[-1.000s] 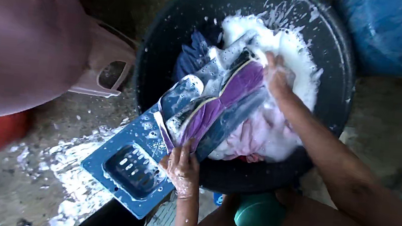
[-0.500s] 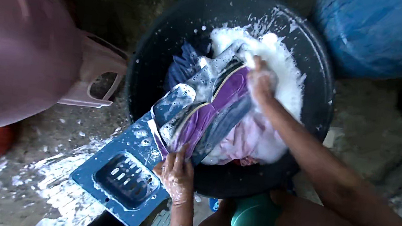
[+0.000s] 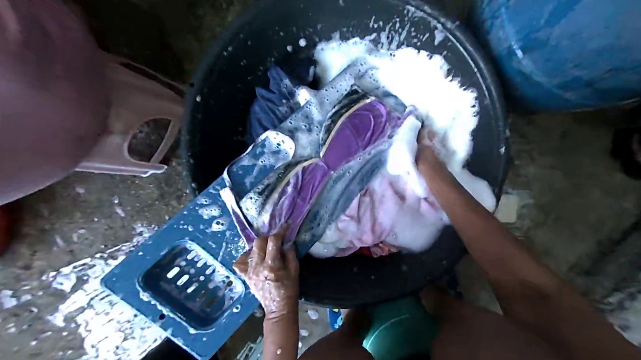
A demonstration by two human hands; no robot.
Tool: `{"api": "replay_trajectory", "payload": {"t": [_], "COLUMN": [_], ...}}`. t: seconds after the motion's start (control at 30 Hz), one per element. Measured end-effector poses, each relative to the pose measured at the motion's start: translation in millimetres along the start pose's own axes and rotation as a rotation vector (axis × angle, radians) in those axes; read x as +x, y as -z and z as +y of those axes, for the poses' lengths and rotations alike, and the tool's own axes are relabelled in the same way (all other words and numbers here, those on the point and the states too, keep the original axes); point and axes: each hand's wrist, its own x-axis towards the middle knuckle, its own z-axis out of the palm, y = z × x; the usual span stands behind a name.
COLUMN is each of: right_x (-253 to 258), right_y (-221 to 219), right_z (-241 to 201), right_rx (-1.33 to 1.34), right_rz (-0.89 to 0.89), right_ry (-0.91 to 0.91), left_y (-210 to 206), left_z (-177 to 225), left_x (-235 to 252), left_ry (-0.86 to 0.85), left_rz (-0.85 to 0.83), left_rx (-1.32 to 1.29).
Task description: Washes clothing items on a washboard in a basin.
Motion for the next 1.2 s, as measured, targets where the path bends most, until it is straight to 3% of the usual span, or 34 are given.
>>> {"api": "replay_trajectory", "payload": {"t": [0.07, 0.17, 0.3, 0.37, 0.43, 0.47, 0.53, 0.63, 0.7, 0.73, 0.8, 0.87, 0.93, 1.0, 1.07, 1.13, 1.2], "right_x": [-0.6, -41.4, -137.8, -149.1, -130.3, -107.6, -41.9, 23.6, 8.8, -20.1, -95.1, -123.1, -84.6, -18.3, 22.0, 31.8, 12.9], "right_y": [8.8, 28.7, 7.1, -22.3, -41.7, -48.7, -49.6, 15.5, 25.6, 12.9, -21.1, -39.6, -34.5, -9.5, 28.2, 42.8, 40.7], "right_z": [-0.2, -24.6, -91.4, -117.3, -121.5, -116.2, -102.4, -71.3, -77.6, -91.1, -119.9, -125.8, -109.1, -79.3, -51.8, -38.1, -38.8], "right_rx": [0.2, 0.313, 0.293, 0.241, 0.235, 0.262, 0.301, 0.078, 0.107, 0.186, 0.318, 0.331, 0.345, 0.246, 0.146, 0.297, 0.589], "right_rz": [-0.088, 0.026, 0.084, 0.046, -0.02, 0.025, 0.199, 0.192, 0.268, 0.297, 0.18, 0.053, 0.071, 0.167, 0.119, 0.143, 0.213], "right_ry": [-0.088, 0.009, 0.674, 1.097, 1.211, 1.133, 0.8, 0.347, 0.382, 0.525, 0.876, 1.099, 0.953, 0.622, 0.307, 0.198, 0.182], "left_y": [0.5, 0.0, -1.2, -1.5, 0.4, 0.4, 1.8, 3.7, 1.5, 1.7, 3.0, 9.2, 20.0, 32.9, 43.9, 38.9, 14.5], "left_z": [-1.5, 1.2, 3.3, 2.2, -1.0, -2.2, -2.7, 0.5, 2.9, 3.1, 1.8, 1.5, 3.4, 13.4, 30.0, 51.7, 67.9], "left_x": [-0.9, -1.8, -1.1, -1.7, -3.4, -3.6, -3.6, 2.6, 3.3, 1.5, 0.9, 1.5, 2.1, 12.8, 35.9, 68.1, 102.8], "left_ry": [-0.005, 0.019, 0.023, 0.016, -0.008, -0.014, -0.024, -0.038, -0.034, -0.029, -0.04, -0.054, -0.039, -0.001, -0.008, -0.041, -0.036], "left_rz": [-0.002, -0.007, -0.001, 0.006, -0.017, -0.028, -0.049, -0.058, -0.038, -0.036, -0.047, -0.091, -0.169, -0.276, -0.321, -0.293, -0.393], "left_rx": [-0.001, 0.003, 0.017, 0.023, 0.03, 0.039, 0.056, 0.066, 0.076, 0.081, 0.085, 0.094, 0.113, 0.089, 0.03, -0.017, -0.031]}}
